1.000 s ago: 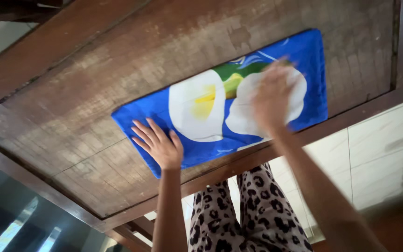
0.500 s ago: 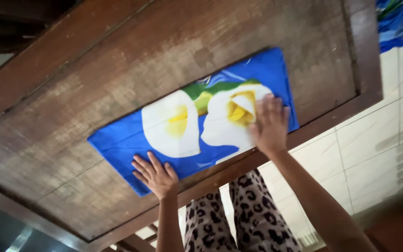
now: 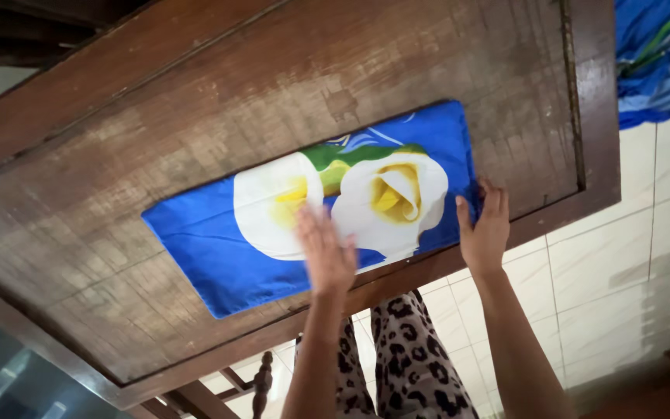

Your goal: The person folds a white sheet with pink leaf patterns and two blue floral towels on a wooden table. Each item is smoothed, folded into a compact rectangle, and stacked on a nearby glass-topped cabinet.

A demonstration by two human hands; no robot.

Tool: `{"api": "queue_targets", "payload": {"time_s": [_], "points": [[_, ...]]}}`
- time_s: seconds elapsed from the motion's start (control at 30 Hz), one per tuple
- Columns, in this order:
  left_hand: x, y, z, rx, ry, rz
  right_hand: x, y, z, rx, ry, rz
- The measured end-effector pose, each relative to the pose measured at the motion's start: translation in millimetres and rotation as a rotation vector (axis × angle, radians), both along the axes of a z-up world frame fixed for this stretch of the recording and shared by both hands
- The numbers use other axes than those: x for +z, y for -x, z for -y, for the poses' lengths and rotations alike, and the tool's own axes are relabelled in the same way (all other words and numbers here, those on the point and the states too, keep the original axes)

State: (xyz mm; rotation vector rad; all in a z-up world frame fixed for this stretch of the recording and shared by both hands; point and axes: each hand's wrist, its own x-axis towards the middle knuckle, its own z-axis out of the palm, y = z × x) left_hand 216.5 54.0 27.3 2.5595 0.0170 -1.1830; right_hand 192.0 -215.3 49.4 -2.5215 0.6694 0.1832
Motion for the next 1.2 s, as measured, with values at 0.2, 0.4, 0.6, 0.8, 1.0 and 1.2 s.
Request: {"api": "queue_targets", "payload": {"time_s": [0.2, 0.4, 0.6, 0.8, 1.0, 1.2], "points": [[-15, -6, 68, 0.172, 0.510, 0.484, 0, -18, 12, -0.003, -0.158, -0.061], [-32, -3, 77, 0.382, 0.690, 0.632, -1, -19, 24, 0.036, -0.100, -0.220], [-18, -10, 70, 0.477, 0.799, 0.583, -2, -14, 43, -0.246, -0.914, -0.219], [1, -20, 49, 0.829, 1.282, 0.238, 42, -17, 39, -0.055, -0.939, -0.241], [13, -2, -6, 1.220, 1.709, -0.159, 91, -38, -35, 0.246, -0.839, -0.369], [22, 38, -38, 1.418, 1.632, -0.166, 112, -48, -133, 0.520, -0.799, -0.205]]}}
